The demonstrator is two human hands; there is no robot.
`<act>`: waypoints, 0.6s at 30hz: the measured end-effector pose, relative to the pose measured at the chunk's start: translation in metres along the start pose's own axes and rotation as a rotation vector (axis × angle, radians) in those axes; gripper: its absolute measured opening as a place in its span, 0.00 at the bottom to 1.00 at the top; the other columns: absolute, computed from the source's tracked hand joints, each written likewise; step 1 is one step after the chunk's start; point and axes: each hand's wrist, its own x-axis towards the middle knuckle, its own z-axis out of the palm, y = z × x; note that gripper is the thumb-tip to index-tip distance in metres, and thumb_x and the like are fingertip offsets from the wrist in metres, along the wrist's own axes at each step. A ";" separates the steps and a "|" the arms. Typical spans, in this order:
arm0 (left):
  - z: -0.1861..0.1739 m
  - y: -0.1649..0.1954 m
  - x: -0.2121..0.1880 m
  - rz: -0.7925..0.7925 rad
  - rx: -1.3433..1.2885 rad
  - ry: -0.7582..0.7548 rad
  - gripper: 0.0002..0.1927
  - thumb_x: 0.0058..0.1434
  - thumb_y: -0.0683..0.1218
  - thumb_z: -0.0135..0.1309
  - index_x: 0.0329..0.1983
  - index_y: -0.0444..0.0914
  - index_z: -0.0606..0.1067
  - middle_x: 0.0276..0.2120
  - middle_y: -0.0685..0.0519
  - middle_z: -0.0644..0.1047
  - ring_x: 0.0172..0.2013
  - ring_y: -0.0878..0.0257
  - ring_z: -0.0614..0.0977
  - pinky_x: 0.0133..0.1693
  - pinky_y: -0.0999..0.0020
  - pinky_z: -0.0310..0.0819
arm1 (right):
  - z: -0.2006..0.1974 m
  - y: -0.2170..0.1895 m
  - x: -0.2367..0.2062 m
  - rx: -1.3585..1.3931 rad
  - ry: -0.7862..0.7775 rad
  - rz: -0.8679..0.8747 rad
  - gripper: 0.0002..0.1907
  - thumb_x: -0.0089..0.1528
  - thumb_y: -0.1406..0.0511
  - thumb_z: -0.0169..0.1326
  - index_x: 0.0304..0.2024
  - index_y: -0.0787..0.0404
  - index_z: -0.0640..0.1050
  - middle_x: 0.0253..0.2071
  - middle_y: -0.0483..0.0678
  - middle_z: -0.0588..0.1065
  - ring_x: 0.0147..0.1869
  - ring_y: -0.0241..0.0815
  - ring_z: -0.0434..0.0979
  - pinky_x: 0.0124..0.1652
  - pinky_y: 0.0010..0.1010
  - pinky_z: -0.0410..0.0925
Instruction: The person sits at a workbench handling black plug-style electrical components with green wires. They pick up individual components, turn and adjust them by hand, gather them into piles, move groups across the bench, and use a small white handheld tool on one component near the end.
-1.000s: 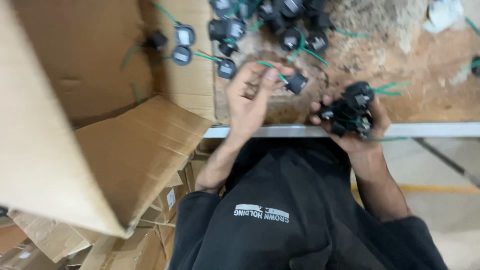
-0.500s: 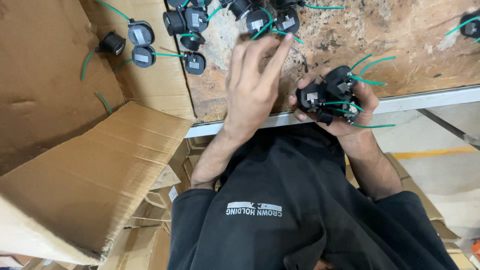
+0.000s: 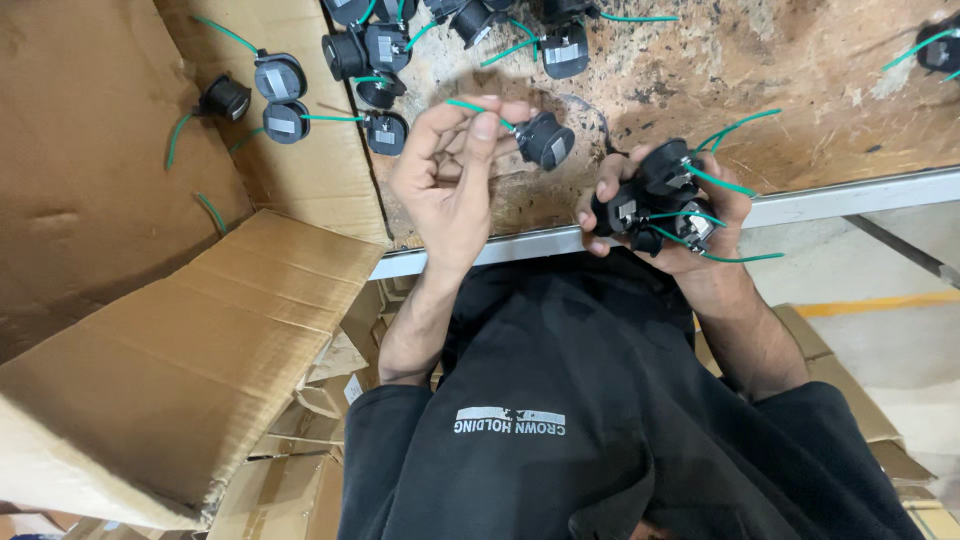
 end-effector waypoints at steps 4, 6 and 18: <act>0.003 0.011 -0.007 -0.047 -0.173 -0.070 0.07 0.80 0.38 0.49 0.57 0.30 0.72 0.46 0.42 0.82 0.50 0.57 0.86 0.52 0.63 0.87 | 0.012 -0.001 -0.002 -0.092 0.134 -0.005 0.28 0.77 0.43 0.43 0.62 0.57 0.73 0.53 0.60 0.70 0.54 0.60 0.71 0.46 0.51 0.67; 0.006 0.021 -0.011 -0.037 -0.124 -0.172 0.10 0.80 0.39 0.47 0.60 0.32 0.72 0.50 0.44 0.82 0.52 0.59 0.86 0.54 0.65 0.86 | 0.016 -0.002 0.002 -0.082 0.164 0.012 0.28 0.75 0.44 0.43 0.63 0.58 0.73 0.57 0.61 0.70 0.54 0.62 0.72 0.48 0.54 0.69; 0.020 0.051 -0.005 0.201 0.675 -0.461 0.23 0.62 0.37 0.66 0.60 0.36 0.75 0.58 0.48 0.77 0.56 0.56 0.80 0.58 0.60 0.75 | 0.048 -0.013 -0.001 -0.263 0.360 0.050 0.33 0.71 0.44 0.44 0.64 0.64 0.69 0.59 0.59 0.72 0.58 0.55 0.77 0.54 0.50 0.75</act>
